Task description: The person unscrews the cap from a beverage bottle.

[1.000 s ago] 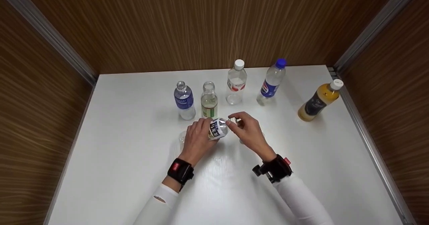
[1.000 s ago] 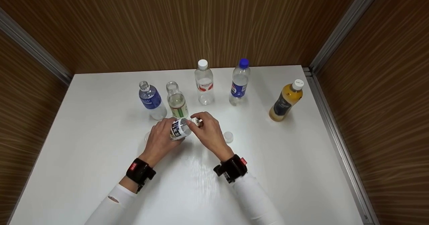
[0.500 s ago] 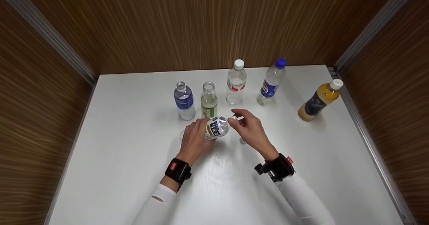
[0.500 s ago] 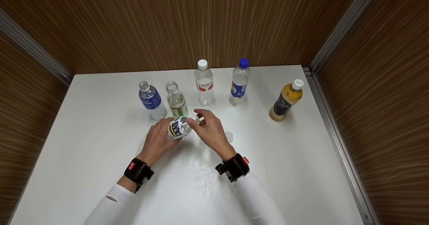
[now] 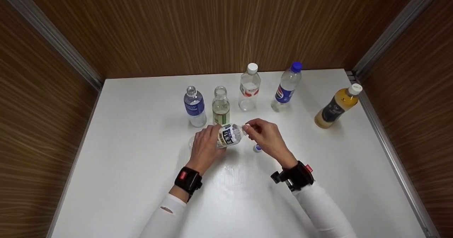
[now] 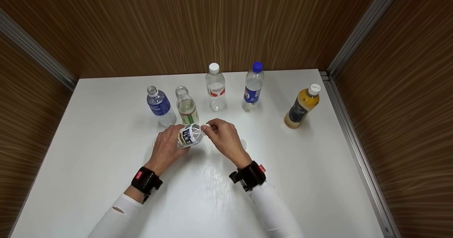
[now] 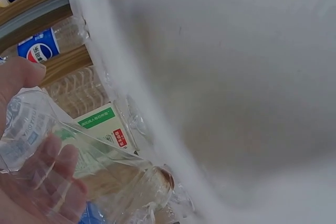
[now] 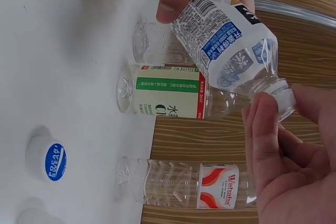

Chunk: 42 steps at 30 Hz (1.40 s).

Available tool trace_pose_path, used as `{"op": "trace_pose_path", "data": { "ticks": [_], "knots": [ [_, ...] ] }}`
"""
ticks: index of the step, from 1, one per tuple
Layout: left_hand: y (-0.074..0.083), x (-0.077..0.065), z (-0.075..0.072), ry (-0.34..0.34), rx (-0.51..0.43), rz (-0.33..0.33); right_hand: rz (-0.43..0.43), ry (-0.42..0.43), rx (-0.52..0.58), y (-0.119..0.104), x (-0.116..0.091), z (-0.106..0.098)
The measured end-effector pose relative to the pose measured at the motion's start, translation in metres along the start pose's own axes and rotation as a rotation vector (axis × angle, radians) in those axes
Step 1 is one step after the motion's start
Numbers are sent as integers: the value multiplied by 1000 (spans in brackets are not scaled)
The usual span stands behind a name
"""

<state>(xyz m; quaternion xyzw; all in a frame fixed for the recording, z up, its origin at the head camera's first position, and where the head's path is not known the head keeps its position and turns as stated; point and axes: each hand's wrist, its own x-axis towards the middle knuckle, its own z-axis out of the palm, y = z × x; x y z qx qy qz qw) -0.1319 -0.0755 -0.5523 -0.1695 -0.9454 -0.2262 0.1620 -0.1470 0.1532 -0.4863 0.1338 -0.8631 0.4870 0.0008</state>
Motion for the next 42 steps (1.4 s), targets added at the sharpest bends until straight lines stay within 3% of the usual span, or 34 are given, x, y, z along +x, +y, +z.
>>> {"op": "trace_pose_path", "data": {
  "ticks": [8,14,17,23,26,36,42],
  "knots": [
    [0,-1,-3,-45,-105,-24,-215,-3,-63,0,-5,-3],
    [-3,-2,-4,-44,-123,-16,-284,-63,-33,3,-4,-6],
    [-4,-3,-3,-36,-108,-11,-255,-98,-26,4,-4,-7],
    [-5,-2,-2,-25,-50,7,-10,-85,-78,-1,-2,-12],
    [-5,-2,-2,-40,-33,11,65,-50,-109,-2,1,-13],
    [-4,-2,-1,-73,-25,12,21,-129,-120,0,2,-13],
    [-3,-1,-2,-74,-19,13,24,-111,-130,1,0,-8]
  ]
}}
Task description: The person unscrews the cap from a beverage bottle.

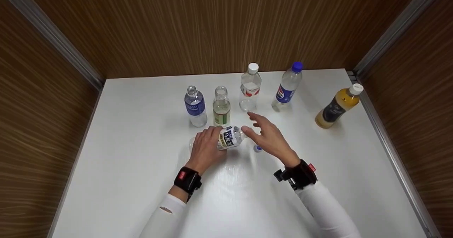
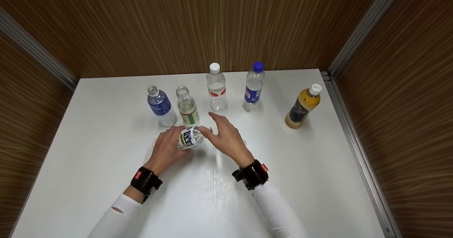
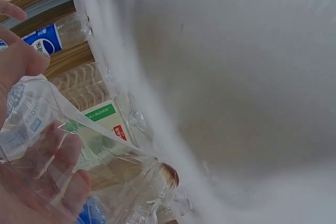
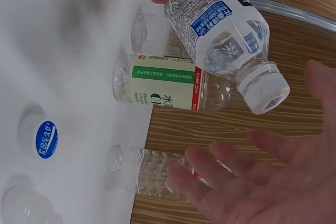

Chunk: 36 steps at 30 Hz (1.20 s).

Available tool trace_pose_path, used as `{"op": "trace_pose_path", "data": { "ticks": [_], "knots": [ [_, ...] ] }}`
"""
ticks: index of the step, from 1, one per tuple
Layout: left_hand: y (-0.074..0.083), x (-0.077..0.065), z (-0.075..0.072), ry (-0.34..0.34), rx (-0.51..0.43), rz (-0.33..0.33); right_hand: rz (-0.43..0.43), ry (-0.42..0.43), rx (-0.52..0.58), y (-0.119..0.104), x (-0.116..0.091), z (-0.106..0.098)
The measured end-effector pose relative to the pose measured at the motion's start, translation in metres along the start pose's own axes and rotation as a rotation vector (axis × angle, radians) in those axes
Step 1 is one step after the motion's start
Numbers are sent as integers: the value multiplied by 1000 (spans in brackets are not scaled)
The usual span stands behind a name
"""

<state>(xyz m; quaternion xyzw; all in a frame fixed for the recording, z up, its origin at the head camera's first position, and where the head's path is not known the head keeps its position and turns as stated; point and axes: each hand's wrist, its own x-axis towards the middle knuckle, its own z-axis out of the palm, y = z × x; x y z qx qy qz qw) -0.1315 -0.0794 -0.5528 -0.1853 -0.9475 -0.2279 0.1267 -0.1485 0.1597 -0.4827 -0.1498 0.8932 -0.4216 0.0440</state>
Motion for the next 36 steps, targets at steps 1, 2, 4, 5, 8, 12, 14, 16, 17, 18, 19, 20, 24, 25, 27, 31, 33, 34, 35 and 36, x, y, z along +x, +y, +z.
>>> {"op": "trace_pose_path", "data": {
  "ticks": [1,2,4,5,8,12,14,16,17,18,19,20,24,25,27,31,33,34,35,36],
  "knots": [
    [0,0,0,-1,1,-1,-2,10,-3,0,0,1],
    [0,0,0,-2,1,-2,-7,17,-5,1,-1,2],
    [0,0,0,-4,1,-1,-14,31,-14,1,-1,3],
    [0,0,0,-5,0,-1,-19,39,-24,1,-1,4],
    [0,0,0,-8,-2,0,-20,46,-34,0,-1,4],
    [0,0,0,-16,-3,-1,-37,28,-35,0,-1,3],
    [-1,0,-1,-19,-2,-2,-57,15,-32,0,-1,2],
    [-1,1,-1,-20,-2,-2,-86,8,-31,1,-2,1],
    [-1,1,-2,-20,-1,-1,-101,6,-28,2,-2,1],
    [-1,1,-2,-20,-1,-1,-119,4,-25,3,-2,0],
    [-1,2,-2,-20,-1,-1,-139,0,-18,4,-3,0],
    [-1,2,-2,-20,-1,-1,-159,-5,-7,5,-3,-1],
    [-2,2,-2,-7,6,7,-217,-31,51,7,-5,-3],
    [-2,2,-2,-2,8,10,-226,-37,63,7,-5,-4],
    [-2,2,-2,9,11,16,-234,-49,89,8,-5,-5],
    [-1,2,-1,23,10,18,-210,-77,125,8,-5,-6],
    [0,2,-1,24,9,18,-185,-95,136,8,-5,-7],
    [0,3,0,24,8,19,-169,-101,132,8,-5,-7],
    [0,3,0,23,7,20,-153,-105,127,8,-6,-7],
    [1,3,0,22,7,21,-139,-106,113,8,-6,-6]
  ]
}}
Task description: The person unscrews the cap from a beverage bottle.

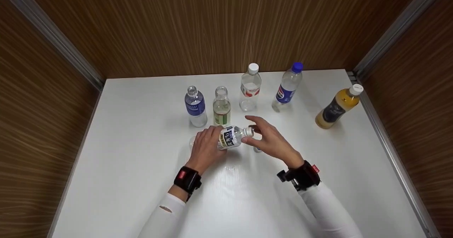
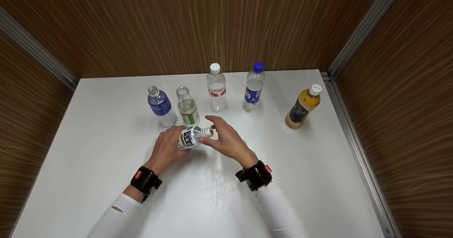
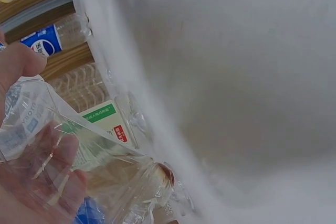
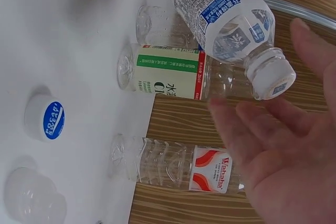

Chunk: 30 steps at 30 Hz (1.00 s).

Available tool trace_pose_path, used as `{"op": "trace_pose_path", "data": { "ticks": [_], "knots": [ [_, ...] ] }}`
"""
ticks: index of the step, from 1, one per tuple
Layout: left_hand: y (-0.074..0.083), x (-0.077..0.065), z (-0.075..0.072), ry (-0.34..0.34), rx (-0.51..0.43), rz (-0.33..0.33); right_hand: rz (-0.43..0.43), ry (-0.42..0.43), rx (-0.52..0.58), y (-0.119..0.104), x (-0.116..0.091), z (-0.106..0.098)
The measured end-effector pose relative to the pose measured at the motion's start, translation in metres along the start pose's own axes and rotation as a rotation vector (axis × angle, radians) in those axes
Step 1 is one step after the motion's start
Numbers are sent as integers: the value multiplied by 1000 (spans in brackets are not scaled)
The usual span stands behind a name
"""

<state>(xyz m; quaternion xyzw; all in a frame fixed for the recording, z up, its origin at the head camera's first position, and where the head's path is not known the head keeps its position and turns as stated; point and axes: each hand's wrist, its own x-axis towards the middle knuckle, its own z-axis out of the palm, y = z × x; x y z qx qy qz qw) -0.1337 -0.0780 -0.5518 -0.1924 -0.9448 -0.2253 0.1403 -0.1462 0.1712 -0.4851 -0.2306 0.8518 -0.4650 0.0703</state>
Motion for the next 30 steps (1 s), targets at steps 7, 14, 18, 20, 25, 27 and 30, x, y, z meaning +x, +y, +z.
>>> {"op": "trace_pose_path", "data": {
  "ticks": [7,14,18,20,25,27,30],
  "knots": [
    [1,0,1,-3,-9,1,80,70,-92,1,0,6],
    [0,0,1,-14,-13,2,183,151,-34,-1,1,12],
    [0,0,2,-12,3,9,184,150,-3,-1,1,12],
    [0,-1,2,-14,10,10,167,143,0,-2,1,12],
    [0,-3,2,-12,2,10,108,139,-28,-2,1,11],
    [-1,-4,2,-9,-2,9,84,148,-56,-2,0,10],
    [-2,-4,2,-7,-6,5,51,151,-78,-3,-1,9]
  ]
}}
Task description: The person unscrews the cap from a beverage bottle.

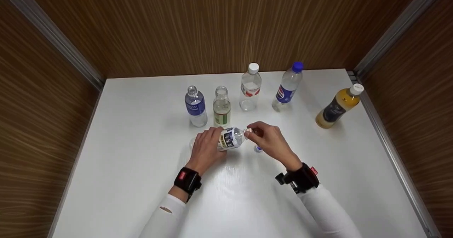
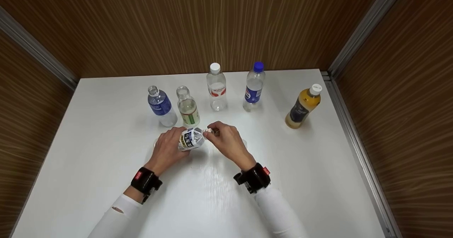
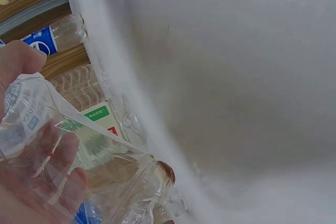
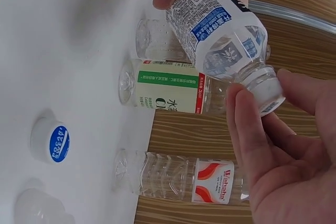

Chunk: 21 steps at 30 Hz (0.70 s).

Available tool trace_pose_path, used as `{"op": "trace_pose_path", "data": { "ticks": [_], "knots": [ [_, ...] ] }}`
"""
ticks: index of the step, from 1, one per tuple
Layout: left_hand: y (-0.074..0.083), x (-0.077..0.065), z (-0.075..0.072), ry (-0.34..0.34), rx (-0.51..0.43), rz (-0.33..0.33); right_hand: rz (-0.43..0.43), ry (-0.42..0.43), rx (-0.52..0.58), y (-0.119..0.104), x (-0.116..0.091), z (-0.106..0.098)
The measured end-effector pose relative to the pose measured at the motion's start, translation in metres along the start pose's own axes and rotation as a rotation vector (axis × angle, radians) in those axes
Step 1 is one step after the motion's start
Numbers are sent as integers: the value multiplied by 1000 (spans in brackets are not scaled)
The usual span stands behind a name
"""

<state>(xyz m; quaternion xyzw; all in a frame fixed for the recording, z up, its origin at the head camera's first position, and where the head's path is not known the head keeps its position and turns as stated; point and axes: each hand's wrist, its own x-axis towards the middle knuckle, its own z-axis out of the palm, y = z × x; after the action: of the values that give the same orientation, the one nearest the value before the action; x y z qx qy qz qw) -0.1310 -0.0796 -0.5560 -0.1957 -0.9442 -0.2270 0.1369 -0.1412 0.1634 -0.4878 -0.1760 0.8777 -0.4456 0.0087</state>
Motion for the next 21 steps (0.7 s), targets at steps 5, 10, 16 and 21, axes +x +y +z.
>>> {"op": "trace_pose_path", "data": {
  "ticks": [5,10,16,21],
  "knots": [
    [-2,1,0,-6,-3,-7,-54,-29,70,1,-1,-2],
    [-2,1,-2,-12,-10,-13,-104,-52,134,3,-1,-3],
    [-1,1,-1,-22,0,-24,-91,-85,170,2,-2,-2],
    [0,2,-1,0,3,-7,-26,-101,148,1,-1,-2]
  ]
}}
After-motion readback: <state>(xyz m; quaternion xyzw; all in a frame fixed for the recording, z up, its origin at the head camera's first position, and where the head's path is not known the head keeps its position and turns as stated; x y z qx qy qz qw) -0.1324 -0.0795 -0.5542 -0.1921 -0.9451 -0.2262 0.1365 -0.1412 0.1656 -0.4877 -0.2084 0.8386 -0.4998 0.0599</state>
